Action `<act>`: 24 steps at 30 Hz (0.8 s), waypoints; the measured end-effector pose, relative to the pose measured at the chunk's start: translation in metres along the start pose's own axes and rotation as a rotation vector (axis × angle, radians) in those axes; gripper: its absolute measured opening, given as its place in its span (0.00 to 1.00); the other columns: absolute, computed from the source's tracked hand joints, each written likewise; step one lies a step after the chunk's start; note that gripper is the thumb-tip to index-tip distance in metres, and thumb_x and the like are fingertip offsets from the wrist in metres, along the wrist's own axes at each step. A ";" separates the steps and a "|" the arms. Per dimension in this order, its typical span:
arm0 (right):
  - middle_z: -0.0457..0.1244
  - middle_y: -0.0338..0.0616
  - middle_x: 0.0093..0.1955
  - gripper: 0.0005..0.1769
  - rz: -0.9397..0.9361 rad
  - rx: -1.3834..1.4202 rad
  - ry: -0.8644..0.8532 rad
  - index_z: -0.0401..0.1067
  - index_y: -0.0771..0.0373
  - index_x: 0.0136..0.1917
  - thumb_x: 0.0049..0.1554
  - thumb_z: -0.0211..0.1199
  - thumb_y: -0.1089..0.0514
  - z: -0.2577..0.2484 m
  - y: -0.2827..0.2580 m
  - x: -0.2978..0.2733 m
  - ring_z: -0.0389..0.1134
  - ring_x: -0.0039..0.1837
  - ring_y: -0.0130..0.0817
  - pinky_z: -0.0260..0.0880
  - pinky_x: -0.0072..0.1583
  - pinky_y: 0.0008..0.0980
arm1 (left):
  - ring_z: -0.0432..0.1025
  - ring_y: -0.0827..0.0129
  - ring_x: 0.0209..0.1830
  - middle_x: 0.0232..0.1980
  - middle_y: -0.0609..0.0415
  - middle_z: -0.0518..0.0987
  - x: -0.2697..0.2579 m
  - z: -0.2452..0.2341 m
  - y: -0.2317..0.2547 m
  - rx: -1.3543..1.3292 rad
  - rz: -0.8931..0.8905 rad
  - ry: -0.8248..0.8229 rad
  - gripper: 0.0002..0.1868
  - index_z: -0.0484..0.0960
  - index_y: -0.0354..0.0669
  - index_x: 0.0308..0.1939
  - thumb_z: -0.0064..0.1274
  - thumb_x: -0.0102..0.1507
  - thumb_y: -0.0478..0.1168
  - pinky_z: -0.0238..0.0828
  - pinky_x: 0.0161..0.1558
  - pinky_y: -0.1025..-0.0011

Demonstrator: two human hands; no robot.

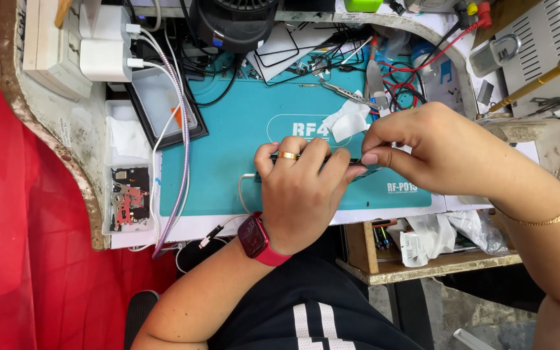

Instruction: The person cleans the back of a black smartphone with a white cloth, then wipes the screen. They connect a charging cable, check the display, and use a small tool to pry open the phone's back cover.

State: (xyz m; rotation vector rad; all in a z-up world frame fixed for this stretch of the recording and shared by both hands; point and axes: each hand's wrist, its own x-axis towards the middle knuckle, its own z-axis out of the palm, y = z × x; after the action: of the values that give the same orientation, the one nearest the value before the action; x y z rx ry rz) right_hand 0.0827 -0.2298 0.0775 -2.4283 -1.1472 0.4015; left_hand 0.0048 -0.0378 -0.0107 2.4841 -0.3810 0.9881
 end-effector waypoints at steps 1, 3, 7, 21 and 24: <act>0.72 0.33 0.37 0.04 0.001 0.001 0.003 0.76 0.56 0.44 0.60 0.62 0.57 -0.001 0.002 0.002 0.71 0.37 0.34 0.69 0.42 0.32 | 0.67 0.61 0.41 0.34 0.62 0.69 0.000 -0.001 0.000 0.000 0.003 0.000 0.18 0.76 0.55 0.32 0.53 0.69 0.59 0.55 0.51 0.57; 0.69 0.31 0.30 0.08 0.101 0.086 -0.055 0.78 0.54 0.39 0.60 0.63 0.55 -0.001 0.005 0.005 0.63 0.32 0.26 0.64 0.40 0.28 | 0.68 0.60 0.43 0.35 0.63 0.70 -0.001 -0.002 0.000 -0.035 0.000 -0.015 0.16 0.76 0.55 0.33 0.54 0.69 0.58 0.54 0.50 0.56; 0.62 0.30 0.28 0.11 0.232 0.247 -0.132 0.79 0.57 0.36 0.60 0.65 0.55 0.007 0.028 0.012 0.56 0.36 0.22 0.60 0.40 0.26 | 0.69 0.61 0.44 0.35 0.64 0.70 -0.003 -0.001 0.001 -0.039 -0.002 -0.006 0.16 0.77 0.54 0.34 0.52 0.70 0.58 0.53 0.51 0.57; 0.65 0.35 0.44 0.09 0.405 1.078 0.250 0.71 0.56 0.45 0.65 0.58 0.53 0.097 0.096 -0.006 0.68 0.48 0.24 0.74 0.43 0.26 | 0.67 0.58 0.29 0.35 0.55 0.71 0.028 -0.006 -0.013 -0.080 0.155 -0.106 0.10 0.80 0.48 0.39 0.57 0.69 0.48 0.71 0.50 0.55; 0.67 0.52 0.53 0.23 0.162 1.472 0.468 0.70 0.67 0.61 0.68 0.53 0.44 0.122 0.091 -0.012 0.70 0.55 0.39 0.77 0.55 0.38 | 0.68 0.56 0.27 0.34 0.56 0.69 0.048 -0.027 -0.026 -0.169 0.041 -0.224 0.11 0.71 0.47 0.37 0.49 0.71 0.46 0.62 0.28 0.58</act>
State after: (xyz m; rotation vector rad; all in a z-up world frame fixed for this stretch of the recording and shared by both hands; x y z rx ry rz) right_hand 0.0829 -0.2607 -0.0716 -1.1628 -0.1927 0.4451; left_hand 0.0333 -0.0066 0.0326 2.4453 -0.5636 0.6628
